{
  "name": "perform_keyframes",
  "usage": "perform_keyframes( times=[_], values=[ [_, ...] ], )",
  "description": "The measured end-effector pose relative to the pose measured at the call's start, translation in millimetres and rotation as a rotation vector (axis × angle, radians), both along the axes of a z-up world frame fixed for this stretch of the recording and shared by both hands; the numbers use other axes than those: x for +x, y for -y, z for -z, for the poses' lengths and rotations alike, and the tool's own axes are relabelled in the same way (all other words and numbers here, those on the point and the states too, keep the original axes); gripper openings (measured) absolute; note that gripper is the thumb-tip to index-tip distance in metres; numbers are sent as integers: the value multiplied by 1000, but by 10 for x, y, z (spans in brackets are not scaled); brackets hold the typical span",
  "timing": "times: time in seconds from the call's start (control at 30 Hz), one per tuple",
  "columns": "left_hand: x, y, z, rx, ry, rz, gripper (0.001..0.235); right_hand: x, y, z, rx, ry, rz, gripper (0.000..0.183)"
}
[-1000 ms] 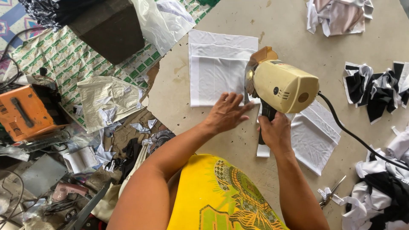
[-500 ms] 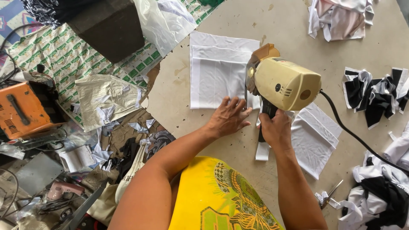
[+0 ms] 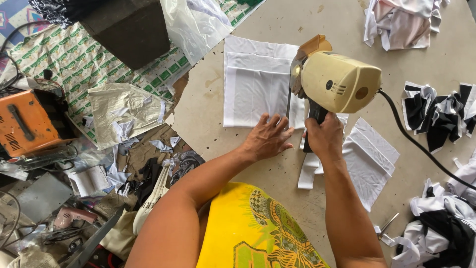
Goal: Using an electric rotary cutter and scissors to cut white and black fabric pieces on a work table, then sorting and stacking the cut components.
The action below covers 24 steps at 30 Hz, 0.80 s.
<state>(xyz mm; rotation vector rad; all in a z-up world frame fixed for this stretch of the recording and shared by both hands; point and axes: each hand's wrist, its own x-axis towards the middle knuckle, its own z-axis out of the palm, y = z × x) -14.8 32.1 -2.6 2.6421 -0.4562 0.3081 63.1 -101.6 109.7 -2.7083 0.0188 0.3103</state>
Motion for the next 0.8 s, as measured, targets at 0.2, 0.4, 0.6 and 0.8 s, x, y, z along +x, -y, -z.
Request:
perform_keyframes(
  times=[0.2,0.4,0.6,0.8],
  values=[
    [2,3,-2,3,11,-9,44,186,-62,30,-1,26,-25,23],
    [9,-22,-28,1,-28,20,45,367,-381,-152,6,59,-60,19],
    [136,-139,-89,-32,-140,51,56,629,-488,-222,131,65,-68,13],
    [422,-850,316,-49,107,-320,61,296,-48,-120,74,-32,-52,24]
  ],
)
